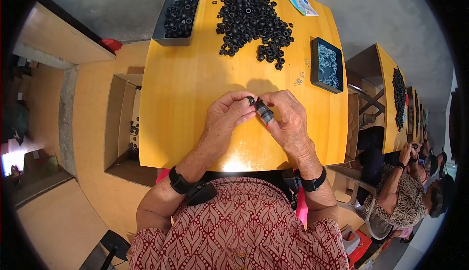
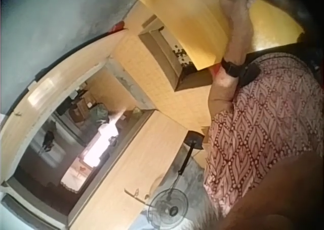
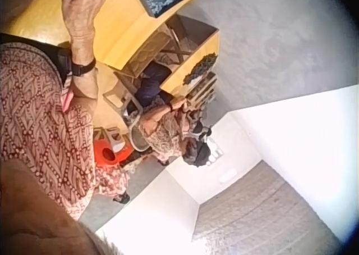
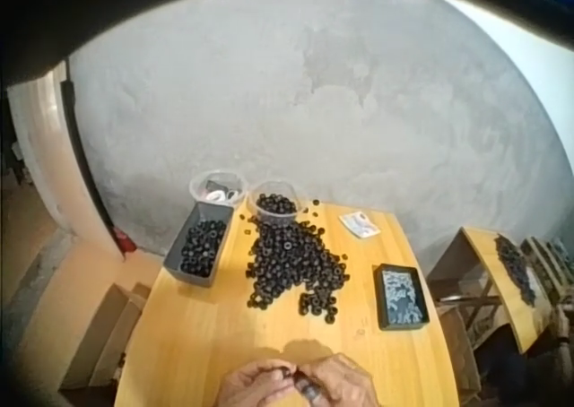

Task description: The person assembles small black rubber ring components onto a central plastic base by hand.

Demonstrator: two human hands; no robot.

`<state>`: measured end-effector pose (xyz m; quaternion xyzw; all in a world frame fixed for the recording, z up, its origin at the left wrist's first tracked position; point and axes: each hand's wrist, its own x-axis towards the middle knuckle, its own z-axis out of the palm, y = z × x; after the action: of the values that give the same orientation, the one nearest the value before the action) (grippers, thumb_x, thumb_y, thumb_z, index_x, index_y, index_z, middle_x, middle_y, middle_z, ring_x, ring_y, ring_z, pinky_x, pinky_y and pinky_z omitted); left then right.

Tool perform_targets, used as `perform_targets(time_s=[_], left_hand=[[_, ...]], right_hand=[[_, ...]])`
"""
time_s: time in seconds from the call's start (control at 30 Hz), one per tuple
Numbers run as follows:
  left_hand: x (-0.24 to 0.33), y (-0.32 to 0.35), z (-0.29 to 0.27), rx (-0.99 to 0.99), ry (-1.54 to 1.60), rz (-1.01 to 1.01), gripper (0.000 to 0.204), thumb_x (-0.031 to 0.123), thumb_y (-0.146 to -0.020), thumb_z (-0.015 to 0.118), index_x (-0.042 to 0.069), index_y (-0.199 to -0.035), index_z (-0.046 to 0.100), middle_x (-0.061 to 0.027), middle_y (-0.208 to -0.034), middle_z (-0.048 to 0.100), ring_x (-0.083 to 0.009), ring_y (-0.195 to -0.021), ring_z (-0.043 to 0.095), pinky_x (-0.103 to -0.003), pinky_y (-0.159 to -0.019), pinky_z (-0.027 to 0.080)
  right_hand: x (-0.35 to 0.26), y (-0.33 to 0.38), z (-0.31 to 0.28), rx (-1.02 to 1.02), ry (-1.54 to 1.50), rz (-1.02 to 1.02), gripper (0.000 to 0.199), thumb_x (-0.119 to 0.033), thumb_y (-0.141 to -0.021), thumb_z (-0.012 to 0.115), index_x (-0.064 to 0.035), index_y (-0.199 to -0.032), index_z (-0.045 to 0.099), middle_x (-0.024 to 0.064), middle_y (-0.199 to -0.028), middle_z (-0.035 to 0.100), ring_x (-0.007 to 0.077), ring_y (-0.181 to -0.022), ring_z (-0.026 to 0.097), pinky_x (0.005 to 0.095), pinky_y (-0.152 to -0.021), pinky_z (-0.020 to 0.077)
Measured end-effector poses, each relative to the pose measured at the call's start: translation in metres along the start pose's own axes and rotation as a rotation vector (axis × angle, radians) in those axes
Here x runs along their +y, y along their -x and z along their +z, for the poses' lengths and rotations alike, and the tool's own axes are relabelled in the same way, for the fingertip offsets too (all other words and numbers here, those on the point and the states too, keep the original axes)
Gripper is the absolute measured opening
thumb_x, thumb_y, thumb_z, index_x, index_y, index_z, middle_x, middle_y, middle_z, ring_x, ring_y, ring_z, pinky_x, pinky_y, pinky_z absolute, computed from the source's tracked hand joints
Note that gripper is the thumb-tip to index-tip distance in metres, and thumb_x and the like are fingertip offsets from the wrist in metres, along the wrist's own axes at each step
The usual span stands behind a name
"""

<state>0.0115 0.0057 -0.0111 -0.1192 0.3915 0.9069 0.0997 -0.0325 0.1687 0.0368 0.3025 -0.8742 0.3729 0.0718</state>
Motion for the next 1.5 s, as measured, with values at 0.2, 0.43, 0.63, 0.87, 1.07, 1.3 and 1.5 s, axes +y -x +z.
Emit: perform_targets(time_s=[0.2, 0.43, 0.63, 0.87, 1.07, 1.3, 1.5], left_hand=[[-0.001, 0.000, -0.001, -0.011, 0.006, 0.003, 0.022, 0.016, -0.099, 0.059, 0.004, -0.117, 0.063, -0.0080, -0.119, 0.066, -0.0130, -0.105, 0.065, -0.027, -0.095, 0.053], [0.002, 0.001, 0.001, 0.010, 0.029, -0.027, 0.021, 0.016, -0.099, 0.060, 0.005, -0.116, 0.063, -0.0066, -0.115, 0.066, -0.0126, -0.104, 0.064, -0.027, -0.093, 0.054], [0.001, 0.001, 0.001, 0.008, 0.019, -0.029, 0.021, 0.016, -0.098, 0.061, 0.005, -0.116, 0.063, -0.0063, -0.113, 0.066, -0.0134, -0.105, 0.064, -0.029, -0.095, 0.053], [-0.001, 0.000, 0.000, 0.008, 0.004, -0.038, 0.022, 0.016, -0.098, 0.060, 0.005, -0.117, 0.063, -0.0068, -0.114, 0.066, -0.0147, -0.107, 0.063, -0.030, -0.096, 0.053], [0.000, 0.001, 0.002, -0.002, 0.007, -0.034, 0.022, 0.015, -0.098, 0.060, 0.005, -0.118, 0.063, -0.0069, -0.114, 0.066, -0.0145, -0.106, 0.063, -0.028, -0.094, 0.054], [-0.001, 0.001, 0.000, 0.005, 0.065, -0.090, 0.022, 0.012, -0.096, 0.063, 0.005, -0.117, 0.063, -0.0031, -0.112, 0.065, -0.0100, -0.102, 0.062, -0.024, -0.090, 0.054], [-0.002, 0.000, -0.002, -0.010, 0.053, -0.071, 0.022, 0.006, -0.092, 0.066, 0.005, -0.114, 0.064, -0.0014, -0.108, 0.065, -0.0101, -0.099, 0.062, -0.023, -0.088, 0.054]], right_hand=[[0.003, -0.001, -0.003, -0.022, 0.044, -0.039, 0.024, 0.003, -0.073, 0.074, -0.0033, -0.095, 0.066, 0.0104, -0.085, 0.063, 0.0307, -0.082, 0.062, 0.0382, -0.073, 0.0517], [-0.003, 0.000, -0.003, -0.042, -0.046, 0.052, 0.025, 0.003, -0.074, 0.074, -0.0029, -0.097, 0.066, 0.0106, -0.084, 0.063, 0.0300, -0.083, 0.061, 0.0376, -0.073, 0.0515], [0.004, 0.004, -0.002, -0.074, -0.066, 0.060, 0.030, 0.005, -0.075, 0.073, -0.0034, -0.103, 0.066, 0.0107, -0.085, 0.063, 0.0299, -0.083, 0.062, 0.0370, -0.073, 0.0518], [-0.002, 0.011, -0.001, -0.054, -0.105, 0.091, 0.030, 0.010, -0.076, 0.070, -0.0017, -0.104, 0.065, 0.0118, -0.089, 0.063, 0.0299, -0.084, 0.062, 0.0362, -0.072, 0.0529], [-0.002, 0.012, -0.003, -0.061, -0.164, 0.162, 0.028, 0.010, -0.078, 0.069, -0.0022, -0.103, 0.065, 0.0107, -0.090, 0.063, 0.0281, -0.085, 0.063, 0.0352, -0.072, 0.0534], [-0.002, 0.011, -0.003, -0.015, -0.116, 0.053, 0.028, 0.006, -0.075, 0.072, -0.0026, -0.101, 0.065, 0.0106, -0.088, 0.064, 0.0286, -0.082, 0.063, 0.0362, -0.071, 0.0525], [-0.005, 0.011, -0.002, 0.023, 0.048, -0.082, 0.031, 0.003, -0.074, 0.073, -0.0025, -0.103, 0.066, 0.0117, -0.087, 0.064, 0.0309, -0.081, 0.062, 0.0376, -0.071, 0.0521]])
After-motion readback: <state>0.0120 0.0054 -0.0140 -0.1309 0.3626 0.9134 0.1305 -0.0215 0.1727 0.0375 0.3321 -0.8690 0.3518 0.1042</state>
